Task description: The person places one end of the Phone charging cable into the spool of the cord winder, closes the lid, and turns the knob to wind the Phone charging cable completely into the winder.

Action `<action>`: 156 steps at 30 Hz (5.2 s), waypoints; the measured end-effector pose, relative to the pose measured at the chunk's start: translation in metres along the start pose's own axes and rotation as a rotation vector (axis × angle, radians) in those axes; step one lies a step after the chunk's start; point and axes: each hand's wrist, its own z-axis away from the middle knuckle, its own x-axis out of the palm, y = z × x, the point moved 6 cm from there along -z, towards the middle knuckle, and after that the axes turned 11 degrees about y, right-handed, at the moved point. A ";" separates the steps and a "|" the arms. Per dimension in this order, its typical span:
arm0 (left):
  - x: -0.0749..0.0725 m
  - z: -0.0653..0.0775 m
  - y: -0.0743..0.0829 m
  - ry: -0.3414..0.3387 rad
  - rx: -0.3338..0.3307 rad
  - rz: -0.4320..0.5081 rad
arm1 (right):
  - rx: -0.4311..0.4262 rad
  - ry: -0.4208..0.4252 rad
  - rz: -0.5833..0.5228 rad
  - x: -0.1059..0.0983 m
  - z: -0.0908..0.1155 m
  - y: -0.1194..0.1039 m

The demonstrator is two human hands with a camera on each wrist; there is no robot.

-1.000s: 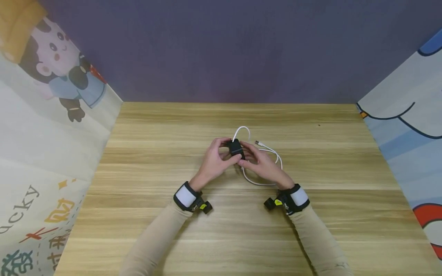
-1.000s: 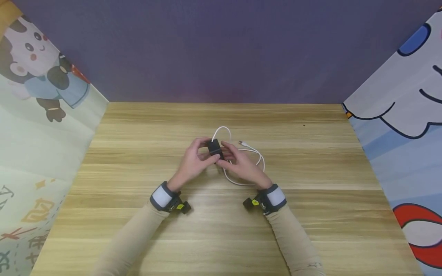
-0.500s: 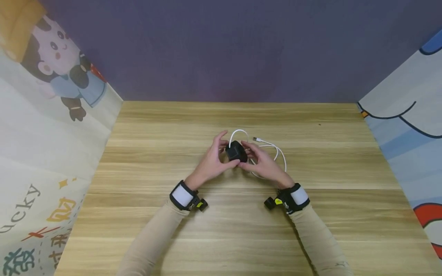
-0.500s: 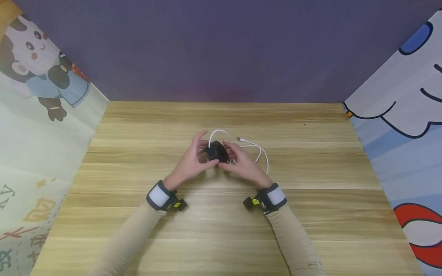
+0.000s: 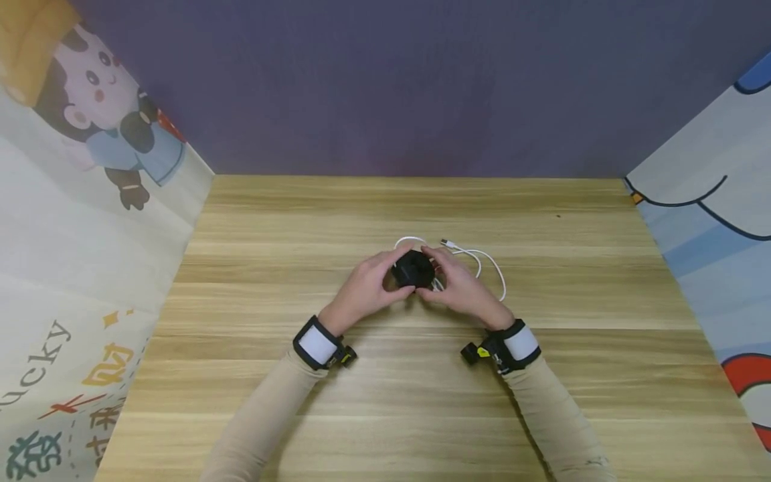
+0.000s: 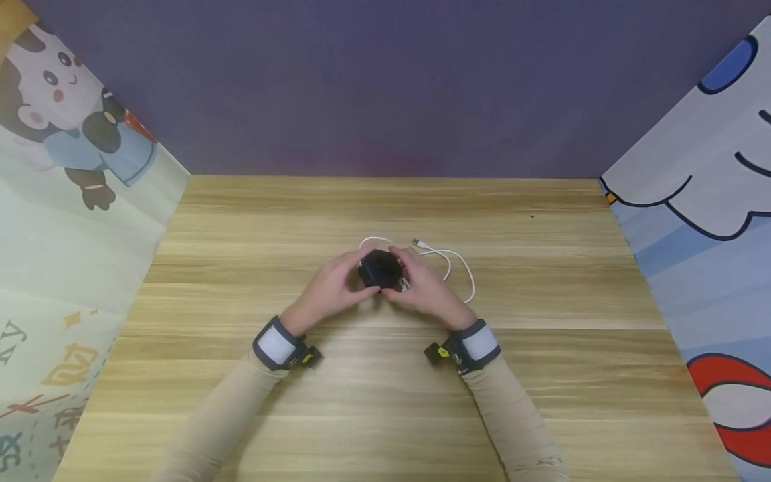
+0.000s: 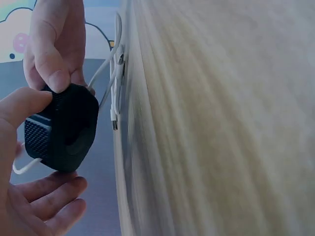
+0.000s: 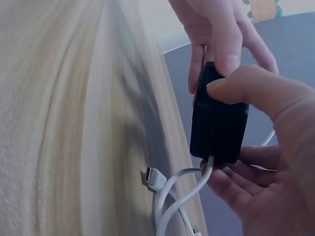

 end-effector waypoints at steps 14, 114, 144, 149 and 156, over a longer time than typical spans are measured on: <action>0.000 0.001 -0.002 -0.052 -0.015 -0.171 | -0.078 -0.002 0.111 0.008 0.001 -0.007; -0.041 -0.027 0.019 0.088 -0.103 0.237 | -0.121 0.206 -0.172 -0.039 -0.006 -0.041; -0.048 -0.036 0.035 0.193 -0.039 0.431 | -0.193 0.190 -0.226 -0.061 -0.008 -0.063; -0.047 -0.035 0.033 0.221 -0.018 0.437 | -0.224 0.158 -0.087 -0.067 -0.007 -0.065; -0.045 -0.033 0.031 0.239 -0.034 0.443 | -0.277 0.183 0.056 -0.074 -0.008 -0.068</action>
